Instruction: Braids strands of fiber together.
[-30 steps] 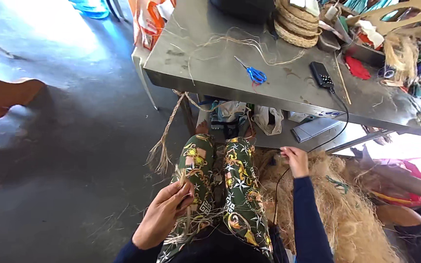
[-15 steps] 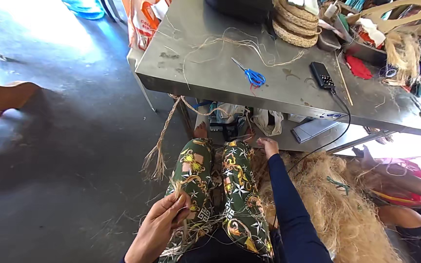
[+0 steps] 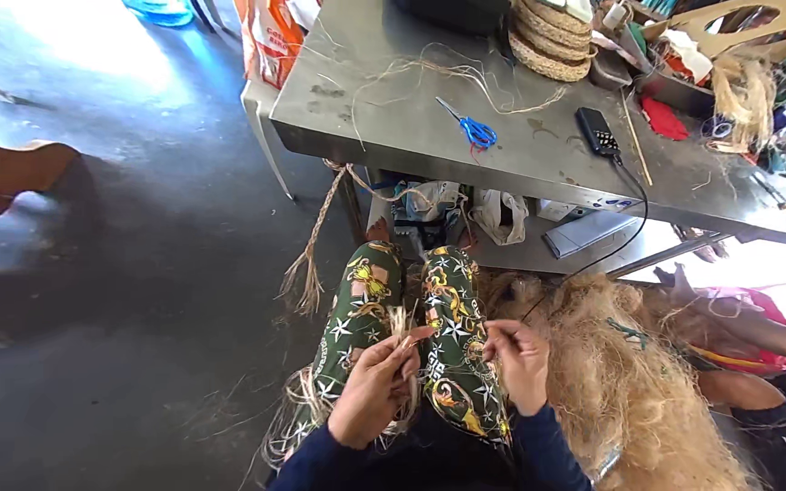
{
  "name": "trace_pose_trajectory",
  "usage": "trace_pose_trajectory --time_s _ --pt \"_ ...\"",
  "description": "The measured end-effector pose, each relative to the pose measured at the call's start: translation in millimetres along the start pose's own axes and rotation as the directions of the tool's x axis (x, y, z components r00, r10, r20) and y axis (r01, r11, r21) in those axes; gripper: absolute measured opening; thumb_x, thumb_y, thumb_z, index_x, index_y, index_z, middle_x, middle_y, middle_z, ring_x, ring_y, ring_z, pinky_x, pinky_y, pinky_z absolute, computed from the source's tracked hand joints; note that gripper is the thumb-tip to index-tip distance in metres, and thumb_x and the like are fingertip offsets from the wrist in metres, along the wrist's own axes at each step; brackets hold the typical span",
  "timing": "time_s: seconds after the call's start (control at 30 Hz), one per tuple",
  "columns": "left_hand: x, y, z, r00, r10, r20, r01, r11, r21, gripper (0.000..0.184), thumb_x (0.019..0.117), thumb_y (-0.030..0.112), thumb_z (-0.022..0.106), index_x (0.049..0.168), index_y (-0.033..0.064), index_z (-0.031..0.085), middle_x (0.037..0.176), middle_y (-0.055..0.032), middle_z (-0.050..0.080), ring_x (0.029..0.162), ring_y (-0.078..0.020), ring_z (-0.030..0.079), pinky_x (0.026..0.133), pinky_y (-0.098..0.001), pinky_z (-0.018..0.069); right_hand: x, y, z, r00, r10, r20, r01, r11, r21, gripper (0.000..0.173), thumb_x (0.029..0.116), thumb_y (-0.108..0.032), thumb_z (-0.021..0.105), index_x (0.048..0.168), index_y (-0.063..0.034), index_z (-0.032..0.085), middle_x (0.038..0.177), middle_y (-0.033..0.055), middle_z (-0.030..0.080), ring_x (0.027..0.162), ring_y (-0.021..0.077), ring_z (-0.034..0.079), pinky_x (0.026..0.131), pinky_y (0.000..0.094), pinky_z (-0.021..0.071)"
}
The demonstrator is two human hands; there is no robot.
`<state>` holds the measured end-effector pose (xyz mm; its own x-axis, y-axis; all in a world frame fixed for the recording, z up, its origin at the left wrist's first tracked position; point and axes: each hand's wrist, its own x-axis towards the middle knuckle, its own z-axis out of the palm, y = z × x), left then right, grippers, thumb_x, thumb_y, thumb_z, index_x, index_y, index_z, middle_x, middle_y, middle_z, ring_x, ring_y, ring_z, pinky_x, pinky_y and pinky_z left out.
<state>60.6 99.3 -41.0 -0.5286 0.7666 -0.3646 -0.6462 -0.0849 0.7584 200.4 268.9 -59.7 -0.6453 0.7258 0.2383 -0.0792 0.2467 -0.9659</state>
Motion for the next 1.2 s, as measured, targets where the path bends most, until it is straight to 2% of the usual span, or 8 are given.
trace_pose_trajectory --time_s 0.1,0.17,0.33,0.53,0.77,1.2 --pt "3.6 -2.4 1.3 0.999 -0.046 -0.004 0.046 0.997 -0.063 0.039 0.1064 0.008 0.033 0.131 0.0023 0.063 0.062 0.0100 0.049 0.046 0.0029 0.039 0.043 -0.0125 0.0350 -25.4 6.0 27.7 0.992 -0.065 0.108 0.072 0.995 -0.063 0.012 0.0918 0.003 0.065 0.100 0.0078 0.073 0.089 0.0073 0.076 0.070 0.0027 0.069 0.067 0.0194 0.0604" --pt "5.0 -2.7 -0.2 0.999 -0.034 -0.018 0.033 0.997 -0.075 0.038 0.1072 0.008 0.033 0.131 0.0017 0.063 0.062 0.0101 0.049 0.046 0.0028 0.039 0.043 -0.0123 0.0352 -31.6 8.0 37.1 0.987 -0.081 0.142 0.095 0.991 -0.094 0.012 0.0909 0.002 0.065 0.098 0.0072 0.074 0.090 0.0081 0.076 0.075 0.0019 0.070 0.072 0.0178 0.0601" --pt "8.0 -6.3 -4.9 0.997 0.065 -0.050 -0.069 0.993 -0.096 0.031 0.1068 0.008 0.036 0.105 0.0068 0.067 0.061 0.0097 0.051 0.046 0.0035 0.040 0.044 -0.0122 0.0355 -37.1 8.2 43.1 0.974 -0.084 0.212 0.107 0.989 -0.099 0.012 0.0901 0.001 0.066 0.096 0.0064 0.074 0.087 0.0080 0.076 0.072 0.0024 0.070 0.070 0.0175 0.0601" --pt "12.7 -2.0 -12.9 0.987 0.153 -0.058 -0.156 0.987 -0.048 0.031 0.1072 0.009 0.037 0.094 0.0102 0.065 0.060 0.0111 0.050 0.047 0.0042 0.040 0.044 -0.0117 0.0342 -48.1 9.6 36.9 0.963 -0.026 0.270 0.056 0.993 -0.103 0.011 0.0898 -0.001 0.066 0.094 0.0043 0.075 0.083 0.0054 0.075 0.068 0.0015 0.069 0.067 0.0172 0.0594" --pt "15.5 3.8 -19.3 0.973 0.221 -0.067 -0.218 0.975 0.050 0.032 0.1081 0.009 0.036 0.094 0.0095 0.066 0.061 0.0113 0.052 0.048 0.0044 0.040 0.044 -0.0120 0.0328 -58.0 10.6 26.2 0.956 0.003 0.295 0.034 0.992 -0.119 0.010 0.0889 -0.001 0.066 0.093 0.0028 0.075 0.081 0.0037 0.075 0.069 0.0002 0.068 0.067 0.0156 0.0584" --pt "16.7 13.8 -17.6 0.951 0.291 -0.104 -0.283 0.955 0.086 0.034 0.1070 0.007 0.036 0.094 0.0090 0.067 0.060 0.0114 0.052 0.047 0.0052 0.039 0.045 -0.0113 0.0331 -62.3 13.2 13.6 0.913 0.133 0.387 -0.072 0.983 -0.170 0.009 0.0871 -0.003 0.068 0.089 -0.0004 0.076 0.076 0.0003 0.073 0.063 -0.0035 0.063 0.061 0.0131 0.0537"
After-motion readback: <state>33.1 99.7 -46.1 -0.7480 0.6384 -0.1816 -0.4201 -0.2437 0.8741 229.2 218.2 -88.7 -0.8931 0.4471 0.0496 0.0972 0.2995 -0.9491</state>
